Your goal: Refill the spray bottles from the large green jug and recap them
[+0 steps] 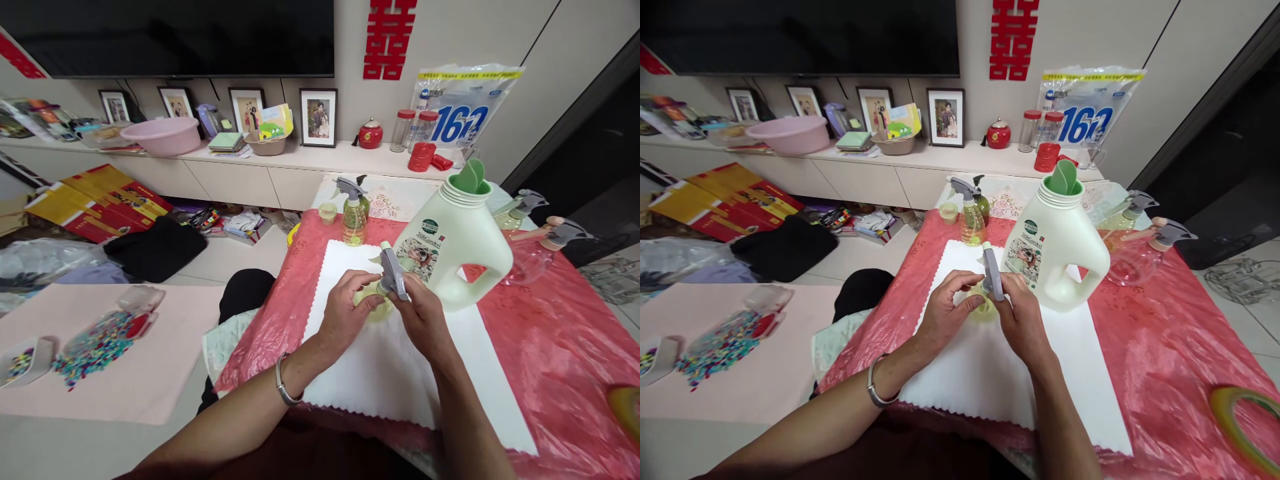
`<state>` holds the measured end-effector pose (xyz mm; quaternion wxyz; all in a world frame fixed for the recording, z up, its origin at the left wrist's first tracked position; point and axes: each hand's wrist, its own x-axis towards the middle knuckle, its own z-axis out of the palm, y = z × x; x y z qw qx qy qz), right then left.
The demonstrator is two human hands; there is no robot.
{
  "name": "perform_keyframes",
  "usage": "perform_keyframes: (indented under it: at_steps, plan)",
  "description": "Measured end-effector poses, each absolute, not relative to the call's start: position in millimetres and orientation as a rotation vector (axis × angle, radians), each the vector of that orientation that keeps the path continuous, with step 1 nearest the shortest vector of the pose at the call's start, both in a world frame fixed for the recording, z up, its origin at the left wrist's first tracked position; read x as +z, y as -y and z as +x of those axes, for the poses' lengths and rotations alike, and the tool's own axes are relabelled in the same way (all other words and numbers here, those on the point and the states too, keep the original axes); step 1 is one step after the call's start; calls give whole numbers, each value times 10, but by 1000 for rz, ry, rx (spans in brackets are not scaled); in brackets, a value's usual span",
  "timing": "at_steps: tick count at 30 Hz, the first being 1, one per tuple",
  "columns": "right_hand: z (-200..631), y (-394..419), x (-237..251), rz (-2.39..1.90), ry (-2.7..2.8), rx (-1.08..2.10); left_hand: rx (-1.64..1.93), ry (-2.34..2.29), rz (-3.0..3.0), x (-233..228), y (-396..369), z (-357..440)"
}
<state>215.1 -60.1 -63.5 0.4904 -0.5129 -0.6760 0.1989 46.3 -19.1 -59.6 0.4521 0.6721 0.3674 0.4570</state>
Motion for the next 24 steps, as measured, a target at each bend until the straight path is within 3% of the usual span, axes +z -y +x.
perform_keyframes:
  at_steps: [14,24]
  plan:
    - [2174,565,-682,-1110,1522,700,1229,-861,1658,-637,116,518]
    - [2152,565,-707,-1123,1533,615,1170,-847,1302,-702,154,573]
